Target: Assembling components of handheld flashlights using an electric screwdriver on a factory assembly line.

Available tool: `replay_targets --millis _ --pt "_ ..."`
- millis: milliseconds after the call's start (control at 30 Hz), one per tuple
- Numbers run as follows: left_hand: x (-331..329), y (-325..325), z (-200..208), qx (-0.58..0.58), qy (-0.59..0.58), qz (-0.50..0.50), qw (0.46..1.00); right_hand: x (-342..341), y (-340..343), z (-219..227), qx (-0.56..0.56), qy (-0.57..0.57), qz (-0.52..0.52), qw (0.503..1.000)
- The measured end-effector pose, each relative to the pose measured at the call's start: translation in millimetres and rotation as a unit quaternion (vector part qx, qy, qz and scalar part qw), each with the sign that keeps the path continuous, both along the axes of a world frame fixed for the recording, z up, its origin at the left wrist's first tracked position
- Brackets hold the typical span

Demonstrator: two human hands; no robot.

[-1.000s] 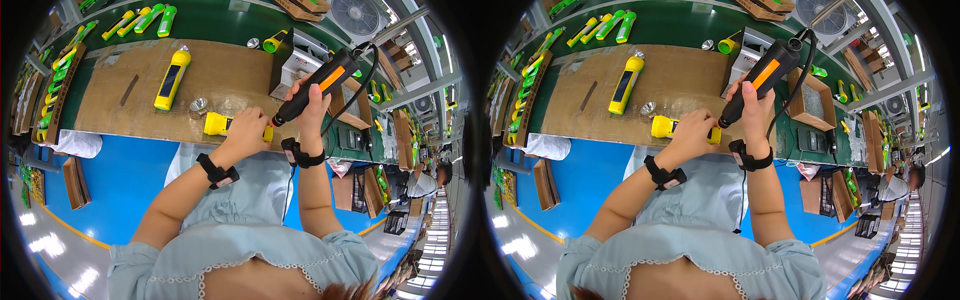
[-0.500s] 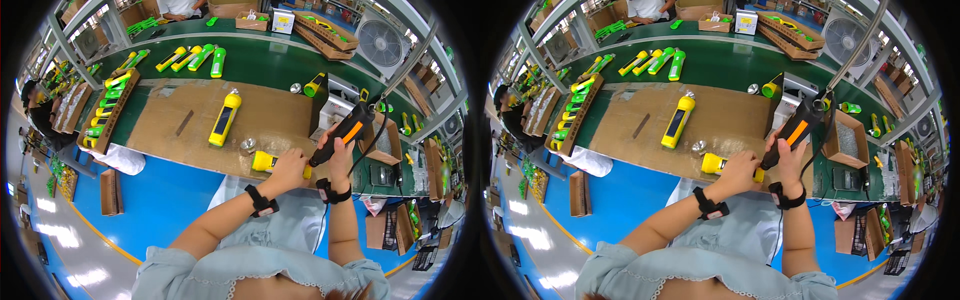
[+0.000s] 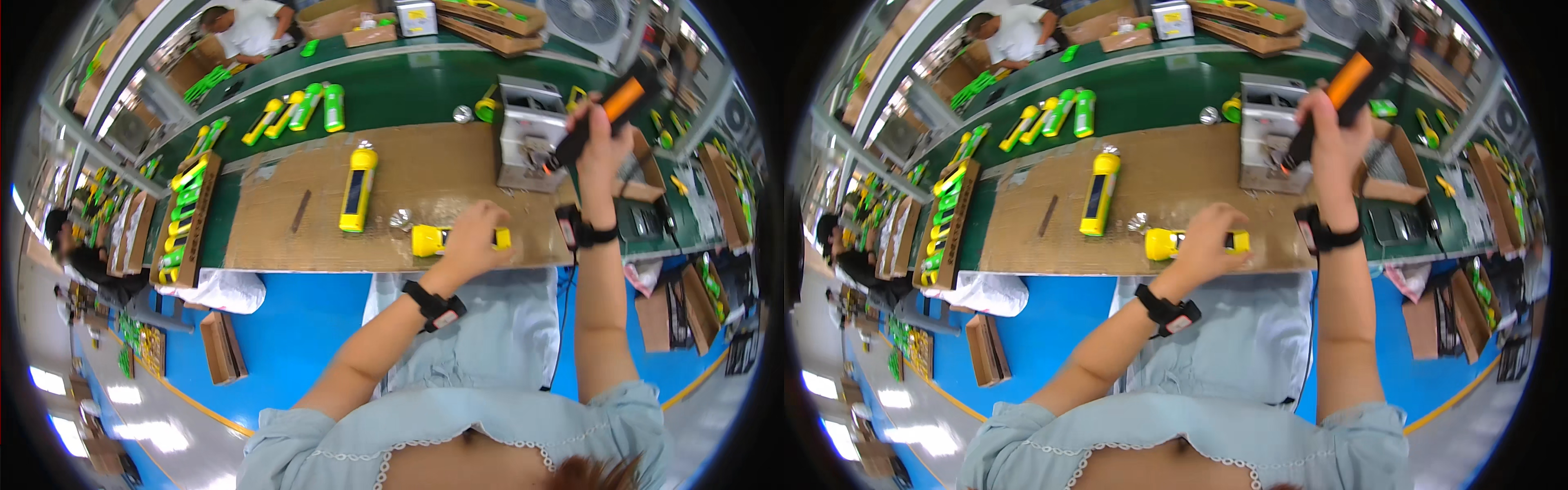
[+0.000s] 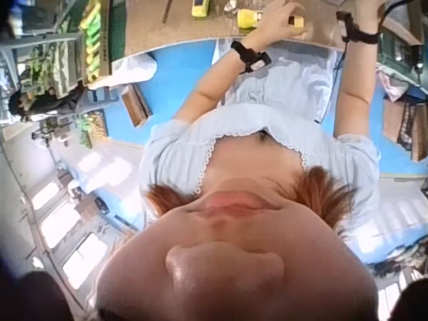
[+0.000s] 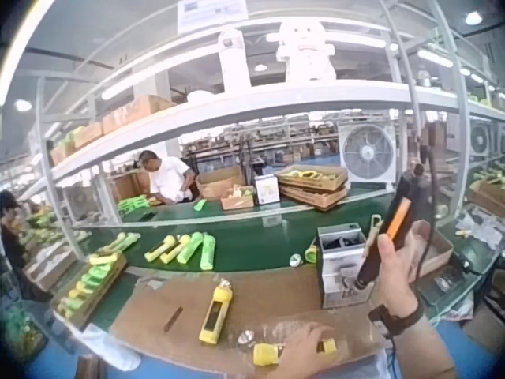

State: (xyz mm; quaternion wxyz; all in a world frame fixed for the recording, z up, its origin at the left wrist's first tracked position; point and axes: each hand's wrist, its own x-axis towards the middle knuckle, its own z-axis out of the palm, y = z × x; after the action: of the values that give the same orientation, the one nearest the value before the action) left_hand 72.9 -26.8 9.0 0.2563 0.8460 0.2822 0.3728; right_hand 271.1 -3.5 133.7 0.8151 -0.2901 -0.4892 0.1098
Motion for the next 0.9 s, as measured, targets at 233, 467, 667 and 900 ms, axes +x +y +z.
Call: replay_targets --millis 233,467,667,900 --pt "-65 -3 31 0.071 0.001 0.026 0.997 8 21 8 -0.065 -0.001 -0.071 0.995" --pt "-94 8 5 0.129 0.182 0.049 0.974 7 26 -3 -0.073 0.017 -0.064 0.995" --pt "-77 4 -3 0.131 0.16 0.06 0.977 9 35 -3 -0.12 -0.056 -0.054 0.99" --pt "-56 -2 -11 0.111 0.155 0.106 0.976 -27 -4 -13 -0.131 -0.012 0.078 0.988"
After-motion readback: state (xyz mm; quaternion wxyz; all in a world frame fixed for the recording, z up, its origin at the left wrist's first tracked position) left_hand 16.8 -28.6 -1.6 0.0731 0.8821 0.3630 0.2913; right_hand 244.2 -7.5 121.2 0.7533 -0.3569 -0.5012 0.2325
